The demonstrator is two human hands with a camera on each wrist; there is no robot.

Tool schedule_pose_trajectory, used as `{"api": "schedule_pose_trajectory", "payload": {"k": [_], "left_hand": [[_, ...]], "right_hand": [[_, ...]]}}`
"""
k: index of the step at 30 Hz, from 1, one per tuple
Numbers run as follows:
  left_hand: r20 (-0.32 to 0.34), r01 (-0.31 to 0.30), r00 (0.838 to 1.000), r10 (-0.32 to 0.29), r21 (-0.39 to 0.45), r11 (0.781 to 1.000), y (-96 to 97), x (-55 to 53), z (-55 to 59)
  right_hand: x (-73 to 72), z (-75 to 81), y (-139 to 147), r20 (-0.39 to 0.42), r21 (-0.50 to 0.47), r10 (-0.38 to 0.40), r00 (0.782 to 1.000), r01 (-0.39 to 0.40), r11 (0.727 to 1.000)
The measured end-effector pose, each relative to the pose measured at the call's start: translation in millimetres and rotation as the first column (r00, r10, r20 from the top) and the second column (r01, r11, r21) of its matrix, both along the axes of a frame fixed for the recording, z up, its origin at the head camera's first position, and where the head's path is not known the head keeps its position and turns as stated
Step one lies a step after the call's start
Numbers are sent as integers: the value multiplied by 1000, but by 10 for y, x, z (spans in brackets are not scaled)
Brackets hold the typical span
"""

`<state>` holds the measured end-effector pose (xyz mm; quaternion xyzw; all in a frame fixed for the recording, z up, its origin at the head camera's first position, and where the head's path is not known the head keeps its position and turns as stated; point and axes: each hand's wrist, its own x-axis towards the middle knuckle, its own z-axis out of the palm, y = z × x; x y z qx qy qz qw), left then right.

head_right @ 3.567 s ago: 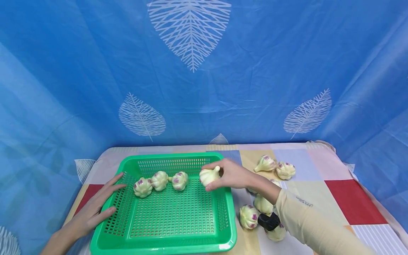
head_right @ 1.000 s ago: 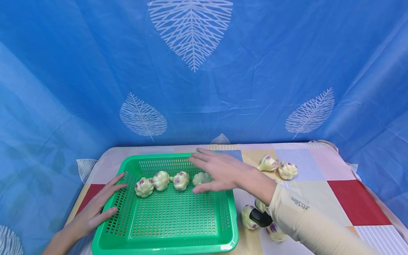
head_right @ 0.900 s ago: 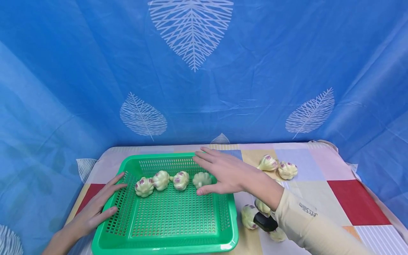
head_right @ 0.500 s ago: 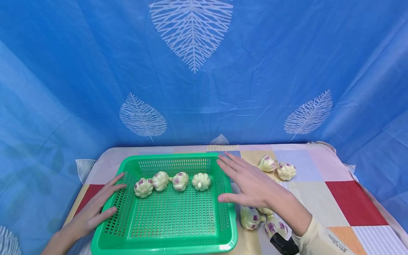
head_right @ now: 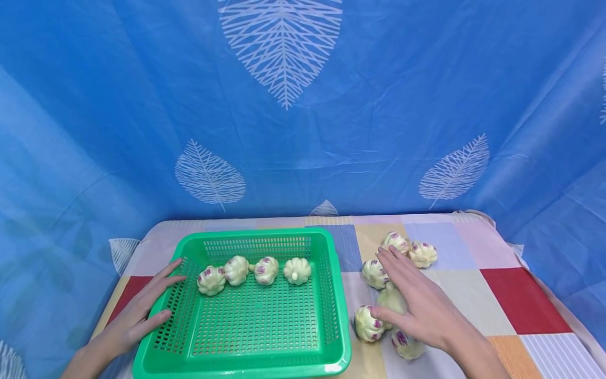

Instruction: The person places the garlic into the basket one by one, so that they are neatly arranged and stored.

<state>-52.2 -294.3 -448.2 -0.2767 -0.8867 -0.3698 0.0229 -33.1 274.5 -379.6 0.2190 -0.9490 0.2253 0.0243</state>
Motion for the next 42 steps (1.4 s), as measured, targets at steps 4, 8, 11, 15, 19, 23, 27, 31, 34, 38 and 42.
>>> {"api": "schedule_pose_trajectory", "payload": {"k": [4, 8, 11, 15, 19, 23, 27, 31, 34, 38, 42], "left_hand": [[-15, -10, 1000, 10, -12, 1000, 9, 12, 22], [-19, -7, 1000, 6, -19, 1000, 23, -6, 41], [-15, 0, 1000, 0, -16, 1000, 30, -27, 39], [-13, 1, 1000, -1, -18, 1000, 24, -42, 22], [-15, -2, 1000, 2, -9, 1000, 24, -49, 13], [-12, -2, 1000, 2, 3, 1000, 29, -40, 29], [-15, 1, 1000, -1, 11, 1000, 40, -22, 48], [-19, -13, 1000, 13, -1, 1000, 36, -6, 49], [-13, -22, 1000, 22, -2, 1000, 27, 2, 49], [-7, -19, 1000, 19, 15, 1000, 26, 3, 48], [-5, -14, 1000, 14, 9, 1000, 30, 6, 36]], "right_hand": [[162, -91, 132, 84, -5, -109, 991, 109, 994], [330, -229, 255, 155, -11, -202, 967, 206, 979], [446, -355, 350, 186, -54, -252, 950, 266, 963], [572, -530, 480, 221, -104, -299, 928, 328, 939], [696, -749, 601, 262, -171, -321, 910, 371, 913], [816, -1011, 660, 352, -386, -273, 895, 405, 829], [904, -1202, 649, 385, -634, -192, 903, 410, 656], [909, -1244, 617, 360, -730, -170, 917, 390, 562], [879, -1217, 579, 368, -718, -144, 918, 380, 583], [826, -1172, 485, 399, -690, -89, 913, 363, 626], [770, -1145, 398, 407, -664, -89, 909, 362, 654]]}}
